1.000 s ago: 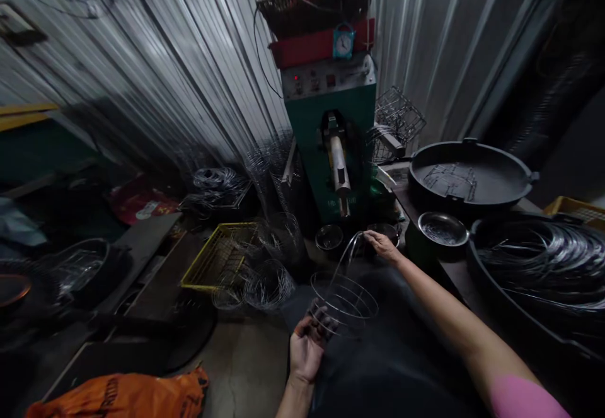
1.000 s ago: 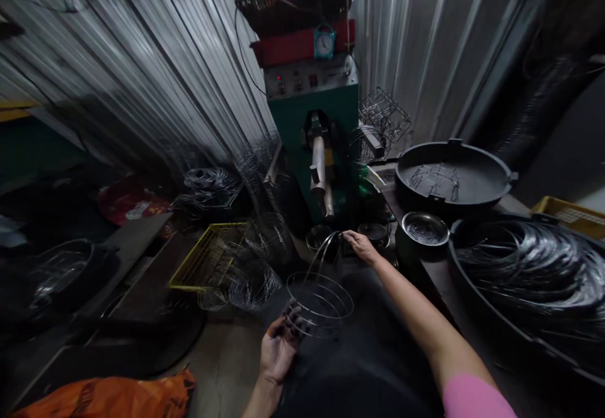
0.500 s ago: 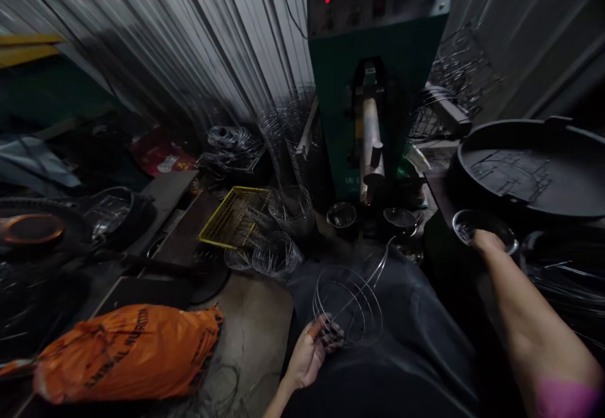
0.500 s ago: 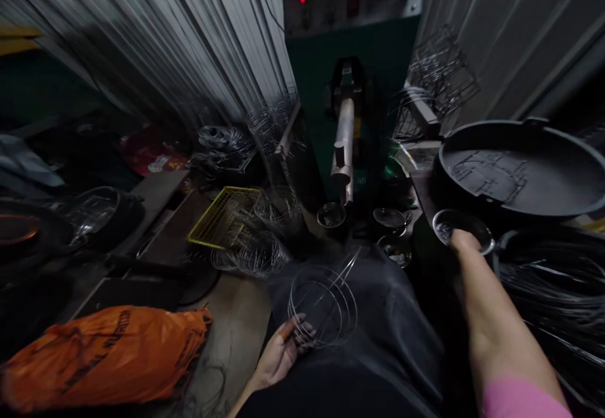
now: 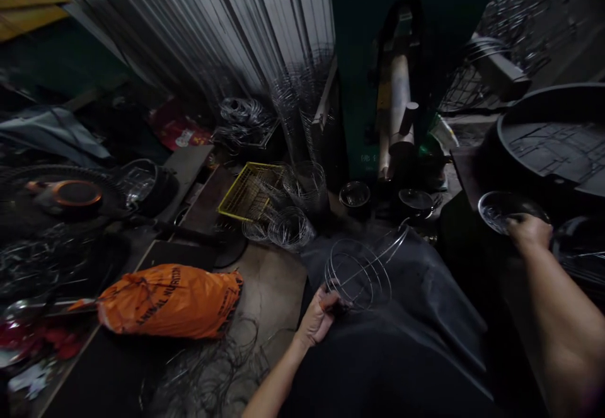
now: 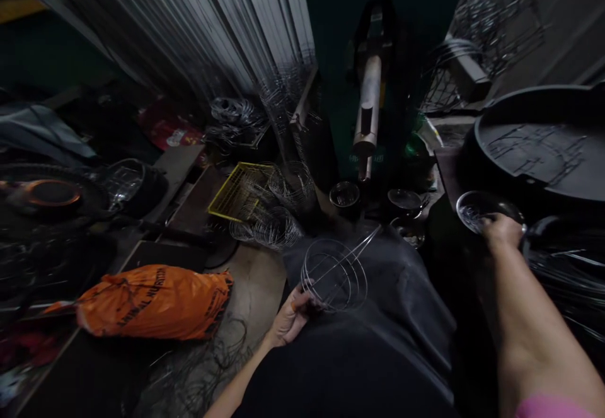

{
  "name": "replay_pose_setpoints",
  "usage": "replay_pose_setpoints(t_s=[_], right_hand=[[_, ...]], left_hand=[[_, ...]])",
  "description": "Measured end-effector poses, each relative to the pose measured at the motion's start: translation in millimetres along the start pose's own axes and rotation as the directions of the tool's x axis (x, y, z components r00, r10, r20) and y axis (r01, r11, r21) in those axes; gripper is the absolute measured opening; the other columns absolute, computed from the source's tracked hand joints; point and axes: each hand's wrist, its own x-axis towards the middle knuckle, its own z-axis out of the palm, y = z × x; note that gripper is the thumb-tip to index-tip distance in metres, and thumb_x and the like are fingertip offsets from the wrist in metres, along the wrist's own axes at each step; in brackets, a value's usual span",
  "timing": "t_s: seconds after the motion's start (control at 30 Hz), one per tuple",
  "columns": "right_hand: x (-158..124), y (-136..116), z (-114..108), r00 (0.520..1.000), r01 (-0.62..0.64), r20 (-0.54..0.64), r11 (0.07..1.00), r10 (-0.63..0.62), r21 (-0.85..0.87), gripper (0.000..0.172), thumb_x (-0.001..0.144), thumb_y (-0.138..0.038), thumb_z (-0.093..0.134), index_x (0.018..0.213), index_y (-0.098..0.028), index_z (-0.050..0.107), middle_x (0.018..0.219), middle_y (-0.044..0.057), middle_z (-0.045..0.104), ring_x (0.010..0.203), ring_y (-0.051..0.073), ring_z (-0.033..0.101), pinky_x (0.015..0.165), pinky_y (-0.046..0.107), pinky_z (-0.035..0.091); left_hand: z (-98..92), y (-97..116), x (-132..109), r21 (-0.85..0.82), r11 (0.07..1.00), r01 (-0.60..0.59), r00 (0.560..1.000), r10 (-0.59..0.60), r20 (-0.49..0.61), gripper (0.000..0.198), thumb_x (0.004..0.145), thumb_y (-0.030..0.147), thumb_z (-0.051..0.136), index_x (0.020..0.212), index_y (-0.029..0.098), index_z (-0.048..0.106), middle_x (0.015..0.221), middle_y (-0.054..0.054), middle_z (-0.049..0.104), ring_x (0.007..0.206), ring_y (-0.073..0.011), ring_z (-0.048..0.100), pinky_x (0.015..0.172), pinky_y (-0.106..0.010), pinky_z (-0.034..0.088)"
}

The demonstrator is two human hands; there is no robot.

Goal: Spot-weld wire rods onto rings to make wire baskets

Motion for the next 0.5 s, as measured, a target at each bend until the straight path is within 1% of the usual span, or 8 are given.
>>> replay_pose_setpoints(t_s=[0.07,0.13,0.2,0.23,0.27,0.3,0.37,0.5], right_hand=[[-17,-12,-8,0.989,-0.142,-0.027,0.983,0.146,0.118,0.028,0.070,-0.018,0.058,0.091,-0.002,0.065,0.087,0.026,0.061,0.082,0.022,0.056,0.064,0.033,0.036],[-48,-28,-15,0.981,-0.176,-0.013,0.914,0.194,0.365,0.032,0.069,-0.023,0.059,0.096,-0.007,0.064,0.089,0.021,0.063,0.079,0.020,0.057,0.063,0.031,0.039],[-93,-44,-19,0.986,-0.165,0.128,0.713,0.106,0.681,0.034,0.066,-0.034,0.060,0.094,-0.014,0.062,0.085,0.013,0.064,0.070,0.018,0.058,0.059,0.028,0.043],[-118,-51,-20,0.971,-0.202,0.235,0.646,0.035,0.736,0.034,0.062,-0.038,0.062,0.087,-0.016,0.063,0.079,0.010,0.065,0.065,0.018,0.059,0.057,0.028,0.045],[-143,-56,-18,0.947,-0.229,0.319,0.633,-0.030,0.739,0.032,0.059,-0.041,0.063,0.081,-0.017,0.062,0.073,0.008,0.064,0.063,0.018,0.059,0.056,0.028,0.045],[-167,-59,-16,0.928,-0.204,0.357,0.662,-0.103,0.722,0.031,0.060,-0.043,0.061,0.076,-0.017,0.062,0.071,0.006,0.064,0.063,0.019,0.059,0.057,0.028,0.046],[-204,-56,-8,0.903,-0.022,0.335,0.749,-0.270,0.662,0.029,0.061,-0.046,0.059,0.073,-0.019,0.062,0.072,0.006,0.064,0.070,0.022,0.060,0.063,0.030,0.047],[-227,-30,1,0.849,0.319,0.234,0.813,-0.474,0.488,0.027,0.067,-0.047,0.050,0.073,-0.022,0.060,0.078,0.007,0.064,0.072,0.024,0.060,0.068,0.034,0.046]], left_hand=[[1.4,0,4,0.024,1.000,-0.014,1.000,0.015,-0.018,0.042,0.063,0.024,0.067,0.100,0.016,0.049,0.052,0.004,0.054,0.051,-0.0104,0.055,0.066,-0.028,0.045],[5.2,3,9,0.056,0.998,-0.008,1.000,0.009,-0.008,0.041,0.062,0.024,0.068,0.098,0.015,0.050,0.048,0.006,0.051,0.045,-0.0086,0.051,0.062,-0.027,0.046],[11.3,8,14,0.057,0.998,0.001,1.000,-0.002,0.015,0.040,0.062,0.026,0.069,0.095,0.015,0.051,0.050,0.006,0.051,0.043,-0.0074,0.050,0.061,-0.028,0.047],[14.7,12,16,0.054,0.999,0.008,0.999,-0.010,0.033,0.040,0.061,0.027,0.070,0.094,0.015,0.051,0.053,0.006,0.052,0.043,-0.0069,0.049,0.060,-0.029,0.048],[18.0,14,18,0.054,0.998,0.015,0.998,-0.018,0.052,0.041,0.060,0.028,0.070,0.094,0.015,0.051,0.057,0.005,0.054,0.042,-0.0062,0.049,0.060,-0.029,0.048],[21.0,17,19,0.061,0.998,0.019,0.997,-0.024,0.075,0.042,0.059,0.027,0.071,0.095,0.016,0.051,0.062,0.005,0.056,0.041,-0.0053,0.048,0.058,-0.029,0.048],[25.3,20,22,0.086,0.996,0.019,0.992,-0.030,0.120,0.045,0.060,0.027,0.071,0.098,0.017,0.050,0.070,0.004,0.058,0.039,-0.0032,0.045,0.055,-0.028,0.048],[29.5,19,24,0.095,0.995,0.015,0.988,-0.029,0.148,0.042,0.061,0.027,0.070,0.096,0.018,0.049,0.072,0.004,0.058,0.038,-0.0018,0.043,0.055,-0.027,0.049]])
